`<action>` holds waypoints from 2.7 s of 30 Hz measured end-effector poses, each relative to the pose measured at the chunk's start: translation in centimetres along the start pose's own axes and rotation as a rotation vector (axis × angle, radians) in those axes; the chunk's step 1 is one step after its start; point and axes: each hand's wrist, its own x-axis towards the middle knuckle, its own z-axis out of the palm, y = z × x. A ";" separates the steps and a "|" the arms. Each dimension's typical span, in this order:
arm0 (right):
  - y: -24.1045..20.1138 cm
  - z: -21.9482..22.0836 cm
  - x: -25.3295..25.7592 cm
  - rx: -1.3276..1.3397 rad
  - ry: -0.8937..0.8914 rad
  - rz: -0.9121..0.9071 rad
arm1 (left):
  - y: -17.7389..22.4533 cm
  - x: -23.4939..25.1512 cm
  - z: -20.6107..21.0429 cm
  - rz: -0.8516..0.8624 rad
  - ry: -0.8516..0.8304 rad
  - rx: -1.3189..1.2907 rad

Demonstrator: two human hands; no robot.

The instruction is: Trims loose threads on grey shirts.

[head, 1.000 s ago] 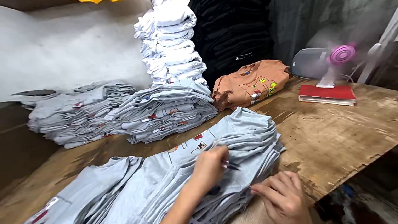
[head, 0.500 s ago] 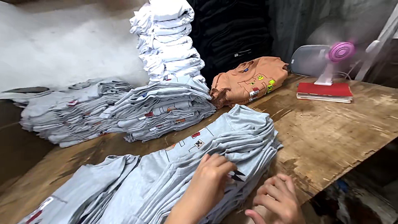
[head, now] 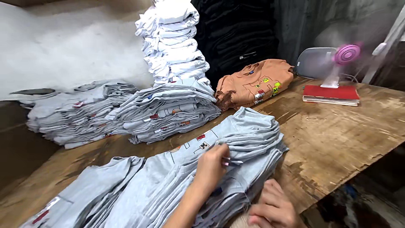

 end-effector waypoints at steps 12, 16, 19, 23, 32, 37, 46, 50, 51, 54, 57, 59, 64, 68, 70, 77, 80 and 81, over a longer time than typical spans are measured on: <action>1.7 1.2 -0.2 -0.243 0.268 0.042 | 0.4 -3.0 -1.9 0.367 -0.133 -0.085; 1.3 1.7 -0.5 -0.234 0.263 0.028 | 1.3 -3.0 -0.5 0.426 -0.143 -0.039; 1.2 1.4 -0.4 -0.219 0.172 -0.005 | 1.2 -2.7 -0.7 0.364 -0.110 -0.075; 1.6 1.7 0.0 -0.247 0.132 0.082 | -0.2 -2.3 -1.6 0.235 -0.126 -0.105; -0.9 3.6 3.0 -0.319 0.041 0.361 | -0.1 -0.6 -0.5 -0.057 -0.067 0.056; -1.8 1.5 1.0 -0.308 0.125 0.198 | -1.5 -1.2 -1.0 0.153 -0.204 -0.059; -2.1 5.0 3.9 -0.631 0.081 0.563 | -1.6 -0.3 -0.6 0.242 -0.393 -0.356; -1.6 4.4 2.7 -0.367 0.169 0.437 | -0.7 0.0 -0.4 0.073 -0.342 -0.457; -1.0 4.2 2.0 -0.342 0.196 0.399 | -0.4 0.0 -0.2 0.024 -0.323 -0.437; -0.5 3.0 1.1 -0.479 0.305 0.333 | -0.1 -0.5 0.5 -0.001 -0.205 -0.409; -1.2 2.3 1.4 -0.462 0.400 0.362 | -0.4 -1.6 -0.6 0.116 -0.111 -0.338; -1.6 2.2 1.5 -0.402 0.441 0.352 | -0.4 -2.4 -0.8 0.210 -0.089 -0.268; -2.4 1.2 1.1 -0.198 0.283 0.128 | 0.3 -3.3 -0.3 0.211 -0.089 -0.202; -1.3 0.9 0.0 -0.269 0.160 0.074 | 1.1 -2.4 -2.9 -0.139 -0.504 -0.319; -0.2 1.9 0.0 -0.470 0.182 0.220 | 1.6 -1.5 -3.0 -0.219 -0.566 -0.318; 0.1 0.9 0.3 -0.104 0.227 0.117 | -1.0 0.3 0.0 0.028 0.053 0.047; -0.1 1.0 0.9 -0.288 0.264 0.236 | -1.0 0.2 0.1 0.017 -0.064 -0.062; 0.0 1.4 1.3 -0.374 0.219 0.298 | -0.7 0.2 -0.3 -0.031 -0.088 -0.105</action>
